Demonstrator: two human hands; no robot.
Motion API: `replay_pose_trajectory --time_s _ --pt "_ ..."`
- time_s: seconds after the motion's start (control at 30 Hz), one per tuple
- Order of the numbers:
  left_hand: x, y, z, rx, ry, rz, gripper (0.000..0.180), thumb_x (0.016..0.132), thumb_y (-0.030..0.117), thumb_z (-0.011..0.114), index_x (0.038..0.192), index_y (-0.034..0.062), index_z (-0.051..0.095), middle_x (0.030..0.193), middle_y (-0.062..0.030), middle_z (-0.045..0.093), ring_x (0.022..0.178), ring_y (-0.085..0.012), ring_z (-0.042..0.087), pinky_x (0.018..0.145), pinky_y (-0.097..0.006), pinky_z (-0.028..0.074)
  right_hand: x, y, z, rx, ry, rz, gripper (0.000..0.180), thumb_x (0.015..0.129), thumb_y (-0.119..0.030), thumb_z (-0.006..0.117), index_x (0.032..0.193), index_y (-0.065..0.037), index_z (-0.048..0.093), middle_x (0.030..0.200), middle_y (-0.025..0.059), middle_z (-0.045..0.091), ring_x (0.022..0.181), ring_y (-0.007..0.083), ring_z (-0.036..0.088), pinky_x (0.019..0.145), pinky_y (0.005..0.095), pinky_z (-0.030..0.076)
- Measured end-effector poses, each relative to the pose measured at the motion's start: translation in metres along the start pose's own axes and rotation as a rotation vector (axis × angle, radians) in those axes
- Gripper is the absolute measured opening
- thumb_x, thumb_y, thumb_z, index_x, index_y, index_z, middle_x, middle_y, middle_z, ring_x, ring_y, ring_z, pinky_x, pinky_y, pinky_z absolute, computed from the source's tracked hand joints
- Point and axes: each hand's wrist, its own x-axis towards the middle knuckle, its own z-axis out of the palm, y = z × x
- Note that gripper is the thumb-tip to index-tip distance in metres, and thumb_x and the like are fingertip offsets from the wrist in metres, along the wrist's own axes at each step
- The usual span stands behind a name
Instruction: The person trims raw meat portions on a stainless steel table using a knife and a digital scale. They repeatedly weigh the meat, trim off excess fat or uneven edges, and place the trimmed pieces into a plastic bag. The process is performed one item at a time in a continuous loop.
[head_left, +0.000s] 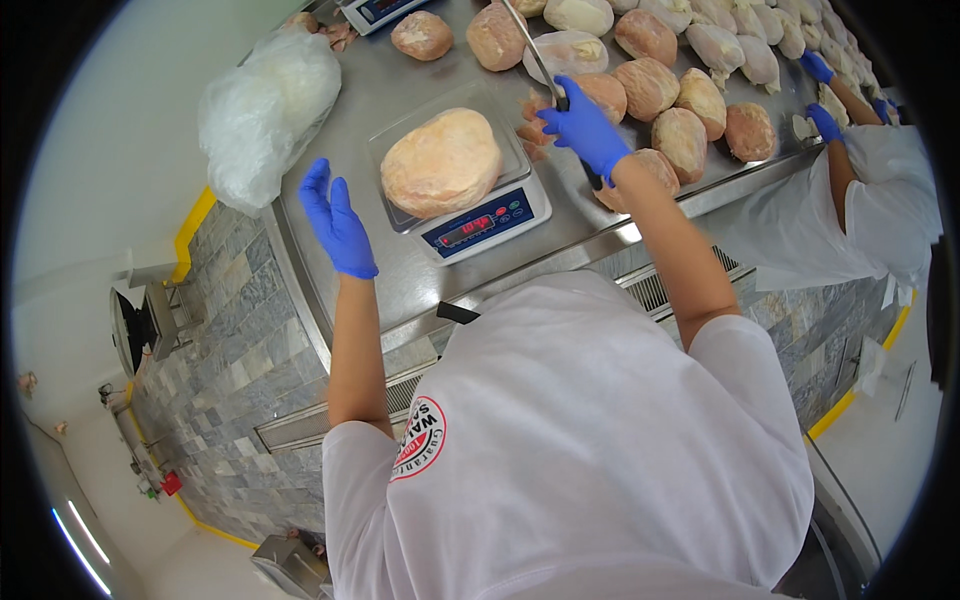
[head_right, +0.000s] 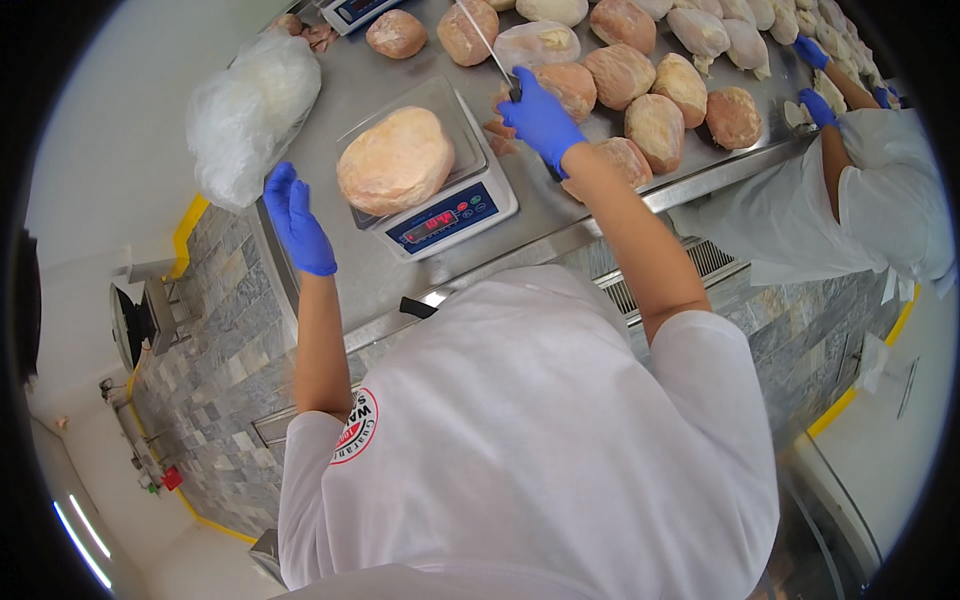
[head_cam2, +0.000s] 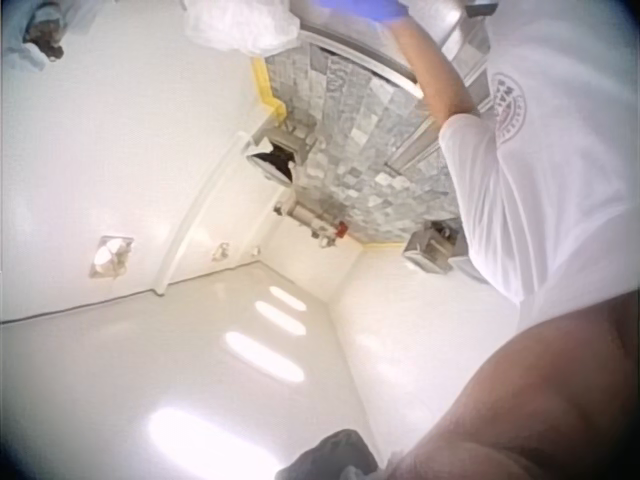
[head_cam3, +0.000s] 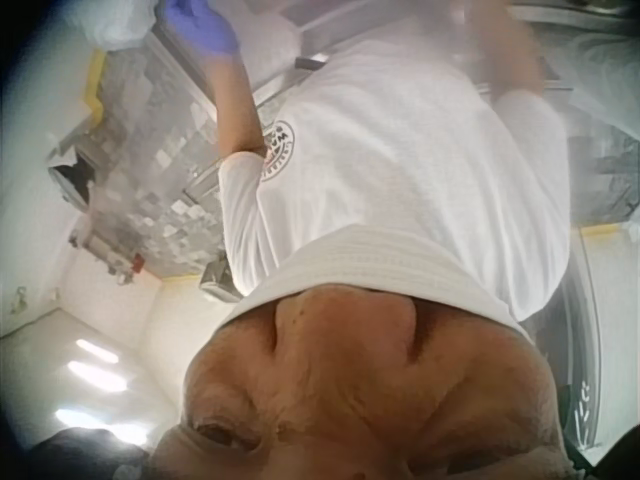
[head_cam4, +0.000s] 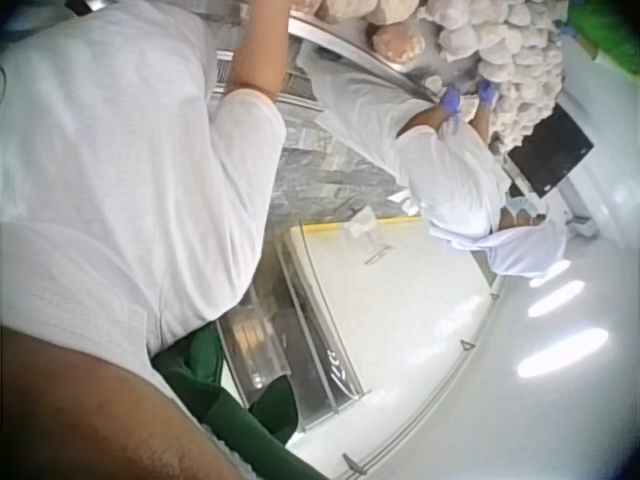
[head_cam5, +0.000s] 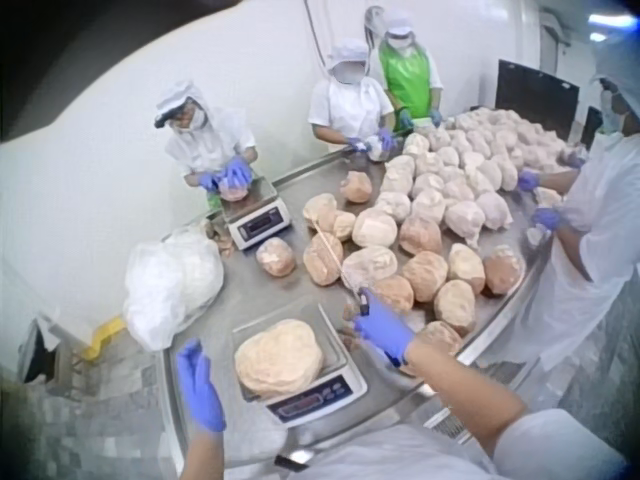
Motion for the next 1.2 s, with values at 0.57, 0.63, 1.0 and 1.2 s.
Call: replay_pose_trajectory --time_s 0.57,0.63,1.0,1.2 --pt "-0.009 -0.066 -0.026 -0.386 -0.301 -0.744 0.056 0.093 -0.006 0.05 0.147 0.0001 0.035 0.11 -0.0069 0.064 0.092 -0.0128 0.062 0.077 -0.026 0.051 -0.009 0.027 0.062 -0.073 0.111 -0.209 0.067 0.082 -0.014 0.059 0.144 -0.003 0.038 0.101 0.0211 0.065 0.091 0.0315 0.064 0.083 0.0387 0.05" --pt "-0.011 -0.067 -0.029 -0.38 -0.28 -0.731 0.055 0.093 -0.005 0.05 0.146 0.0001 0.037 0.111 -0.0071 0.065 0.093 -0.0133 0.063 0.078 -0.027 0.051 -0.007 0.029 0.065 -0.081 0.111 -0.214 0.065 0.082 -0.012 0.058 0.144 -0.002 0.039 0.1 0.0174 0.065 0.088 0.0249 0.062 0.08 0.0347 0.05" --pt "-0.004 -0.081 -0.041 -0.019 -0.3 -0.637 0.052 0.093 0.004 0.055 0.144 0.0055 0.044 0.103 -0.0037 0.066 0.093 -0.0125 0.063 0.077 -0.024 0.049 0.044 0.074 0.074 -0.002 0.006 -0.276 0.054 0.09 -0.018 0.061 0.139 -0.003 0.044 0.095 0.0092 0.065 0.081 0.013 0.06 0.068 0.0282 0.051" --pt "0.031 0.016 -0.058 0.641 0.07 0.075 0.05 0.089 0.014 0.067 0.136 0.0087 0.053 0.117 -0.0118 0.059 0.114 -0.0213 0.056 0.097 -0.035 0.045 -0.013 0.004 0.024 -0.397 -0.089 -0.033 0.057 0.093 -0.029 0.061 0.143 -0.011 0.042 0.09 0.0142 0.066 0.071 0.0216 0.063 0.066 0.0342 0.053"
